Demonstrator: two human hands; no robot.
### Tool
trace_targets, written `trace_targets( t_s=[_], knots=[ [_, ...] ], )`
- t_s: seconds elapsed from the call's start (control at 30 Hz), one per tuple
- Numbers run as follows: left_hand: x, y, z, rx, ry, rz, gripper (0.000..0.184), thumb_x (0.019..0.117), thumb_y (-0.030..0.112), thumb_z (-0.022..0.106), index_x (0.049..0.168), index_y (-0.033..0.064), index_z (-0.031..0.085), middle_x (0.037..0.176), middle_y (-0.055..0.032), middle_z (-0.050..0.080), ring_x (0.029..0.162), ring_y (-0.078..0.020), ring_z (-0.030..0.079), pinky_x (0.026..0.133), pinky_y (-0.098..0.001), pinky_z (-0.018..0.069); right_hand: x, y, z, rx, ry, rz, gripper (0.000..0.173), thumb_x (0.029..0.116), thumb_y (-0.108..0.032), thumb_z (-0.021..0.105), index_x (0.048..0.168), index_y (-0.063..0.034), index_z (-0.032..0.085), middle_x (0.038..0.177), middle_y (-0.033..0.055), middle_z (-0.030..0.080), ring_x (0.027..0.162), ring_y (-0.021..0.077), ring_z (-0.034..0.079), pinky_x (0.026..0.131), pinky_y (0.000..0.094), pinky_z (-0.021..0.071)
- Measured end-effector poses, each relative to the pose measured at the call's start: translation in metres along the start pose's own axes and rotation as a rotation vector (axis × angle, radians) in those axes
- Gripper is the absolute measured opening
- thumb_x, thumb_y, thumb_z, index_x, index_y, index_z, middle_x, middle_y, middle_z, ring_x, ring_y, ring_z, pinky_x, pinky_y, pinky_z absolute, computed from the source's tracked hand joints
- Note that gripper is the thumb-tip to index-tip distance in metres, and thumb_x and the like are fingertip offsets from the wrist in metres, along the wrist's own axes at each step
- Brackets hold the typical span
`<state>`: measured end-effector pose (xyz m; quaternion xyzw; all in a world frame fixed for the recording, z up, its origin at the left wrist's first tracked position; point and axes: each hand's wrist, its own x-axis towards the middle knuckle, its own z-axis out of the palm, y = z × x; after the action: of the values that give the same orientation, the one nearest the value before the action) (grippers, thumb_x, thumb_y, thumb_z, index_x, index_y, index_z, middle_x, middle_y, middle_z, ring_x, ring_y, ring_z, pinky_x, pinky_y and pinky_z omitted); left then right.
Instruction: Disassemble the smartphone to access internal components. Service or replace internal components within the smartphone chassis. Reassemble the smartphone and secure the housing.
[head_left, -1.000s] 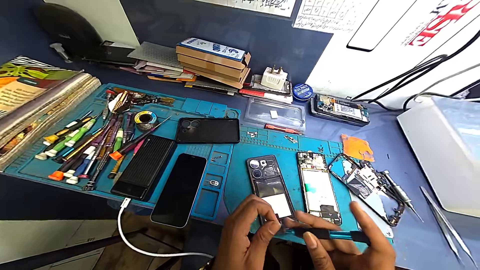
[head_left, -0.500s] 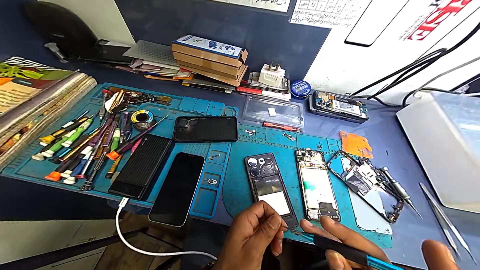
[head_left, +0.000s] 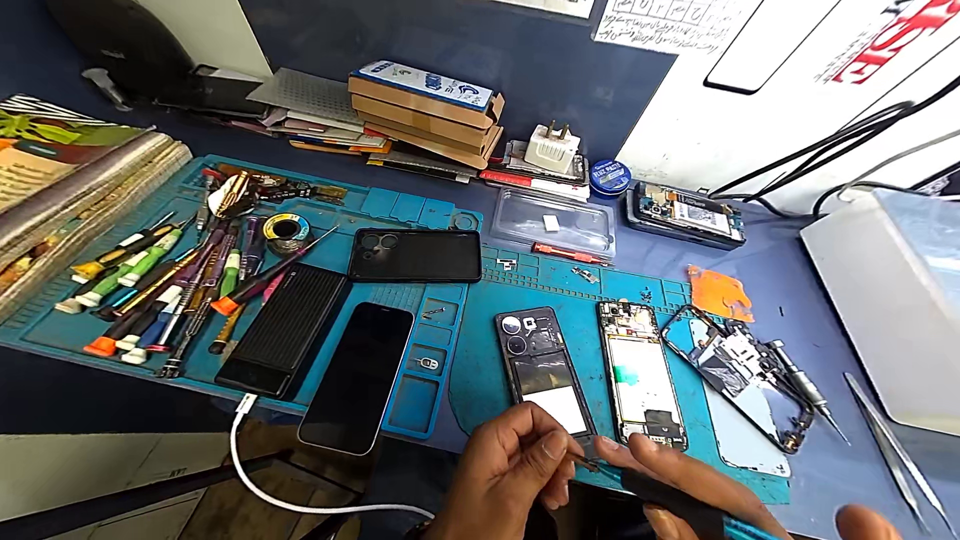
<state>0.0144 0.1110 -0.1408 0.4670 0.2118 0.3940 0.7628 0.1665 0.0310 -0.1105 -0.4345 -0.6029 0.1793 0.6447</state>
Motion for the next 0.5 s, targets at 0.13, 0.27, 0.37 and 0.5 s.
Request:
trace_targets(
  t_s=[0.13, 0.27, 0.37, 0.5],
  knots=[
    [0.004, -0.011, -0.010, 0.629, 0.094, 0.264, 0.041, 0.1105, 0.029, 0.042, 0.131, 0.0014, 0.064, 0.114, -0.0055, 0.069, 0.100, -0.0117, 0.066, 0.086, -0.0293, 0.0581, 0.029, 0.018, -0.004, -0.171, 0.118, -0.003, 0.067, 0.0998, -0.008, 0.064, 0.154, -0.0316, 0.033, 0.125, 0.0036, 0.072, 0.107, 0.0282, 0.074, 0.089, 0.0399, 0.0648],
    [0.008, -0.029, -0.016, 1.192, 0.130, 0.499, 0.039, 0.1084, 0.037, 0.042, 0.123, 0.0169, 0.073, 0.130, -0.0025, 0.068, 0.131, -0.0216, 0.057, 0.110, -0.0432, 0.0457, 0.062, 0.054, -0.009, -0.307, -0.004, 0.066, 0.067, 0.1012, -0.007, 0.058, 0.158, -0.0221, 0.027, 0.128, 0.0065, 0.070, 0.107, 0.0261, 0.073, 0.088, 0.0400, 0.0642],
    [0.009, -0.034, -0.017, 1.295, 0.098, 0.500, 0.039, 0.1076, 0.037, 0.044, 0.126, 0.0165, 0.071, 0.136, -0.0017, 0.066, 0.136, -0.0223, 0.054, 0.116, -0.0451, 0.0412, 0.071, 0.066, -0.007, -0.353, -0.078, 0.085, 0.066, 0.1000, -0.002, 0.057, 0.158, -0.0148, 0.027, 0.129, 0.0088, 0.069, 0.110, 0.0268, 0.072, 0.091, 0.0406, 0.0639],
    [0.011, -0.034, -0.018, 1.298, 0.076, 0.489, 0.040, 0.1071, 0.038, 0.045, 0.126, 0.0141, 0.071, 0.136, -0.0027, 0.066, 0.137, -0.0228, 0.054, 0.120, -0.0455, 0.0388, 0.073, 0.072, -0.006, -0.394, -0.112, 0.098, 0.066, 0.0998, -0.003, 0.057, 0.158, -0.0137, 0.028, 0.128, 0.0076, 0.069, 0.111, 0.0250, 0.072, 0.091, 0.0397, 0.0639]
  ],
)
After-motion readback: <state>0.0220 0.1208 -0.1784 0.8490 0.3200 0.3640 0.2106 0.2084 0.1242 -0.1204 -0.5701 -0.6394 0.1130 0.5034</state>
